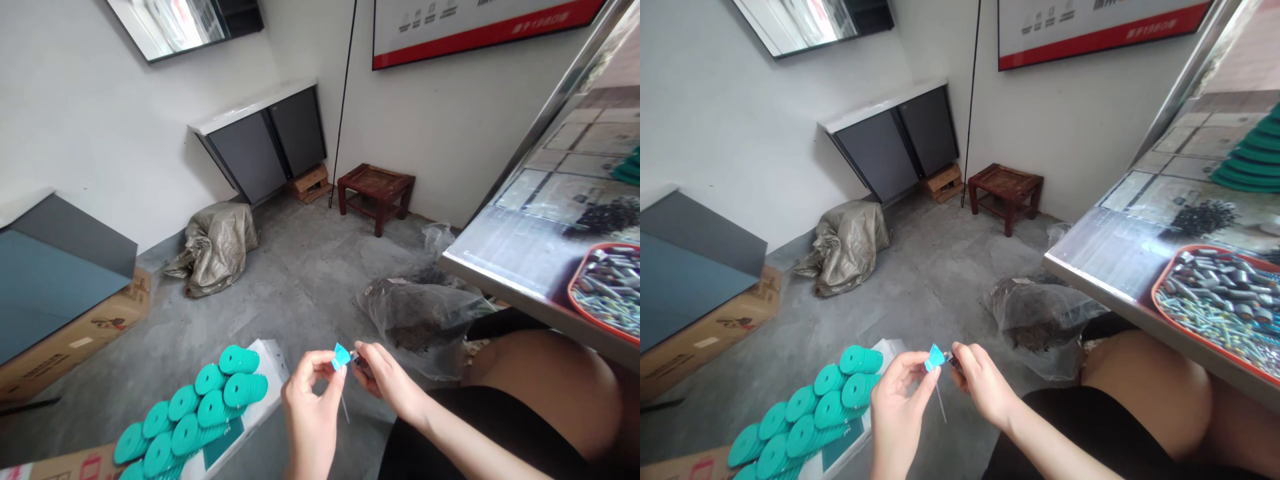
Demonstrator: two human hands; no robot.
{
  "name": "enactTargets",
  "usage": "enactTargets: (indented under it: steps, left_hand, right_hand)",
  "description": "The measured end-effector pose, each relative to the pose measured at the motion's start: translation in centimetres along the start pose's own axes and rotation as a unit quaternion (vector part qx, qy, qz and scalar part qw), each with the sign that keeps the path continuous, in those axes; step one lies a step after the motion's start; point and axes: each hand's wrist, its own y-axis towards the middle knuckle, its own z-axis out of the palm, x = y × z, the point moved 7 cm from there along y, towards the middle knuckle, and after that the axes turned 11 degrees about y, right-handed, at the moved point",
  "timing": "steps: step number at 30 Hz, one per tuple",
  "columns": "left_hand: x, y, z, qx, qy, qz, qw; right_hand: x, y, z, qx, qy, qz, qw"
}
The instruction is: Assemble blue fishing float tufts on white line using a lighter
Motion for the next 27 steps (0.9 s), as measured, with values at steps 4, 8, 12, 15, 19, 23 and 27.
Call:
enactTargets:
  steps: [4,8,12,15,19,23,27]
  left_hand:
    - [-0.1,-0.1,0.0,0.002,0.010,0.006,1.000]
    - [-0.2,0.0,0.0,0.003,0.020,0.017,1.000]
    - [-0.4,0.0,-0.1,-0.001,0.029,0.029,0.999]
    - [-0.5,-0.1,-0.1,-0.008,0.034,0.038,0.999]
    - [-0.8,-0.1,-0.3,-0.022,0.043,0.063,0.997]
    - [-1.4,-0.2,-0.5,-0.041,0.061,0.104,0.992]
    - [-1.7,-0.4,-0.5,-0.045,0.075,0.130,0.988]
  right_hand:
    - [0.3,0.0,0.2,0.013,-0.002,-0.008,1.000]
    - [0.4,-0.1,0.3,0.022,-0.001,-0.018,1.000]
    - [0.2,-0.1,0.2,0.019,-0.005,-0.015,1.000]
    - [0.3,-0.1,0.3,0.022,-0.008,-0.015,1.000]
    - [0.4,-0.2,0.3,0.018,-0.009,-0.014,1.000]
    - [0.5,-0.2,0.3,0.018,-0.012,-0.018,1.000]
    - [0.3,-0.1,0.2,0.020,-0.008,-0.020,1.000]
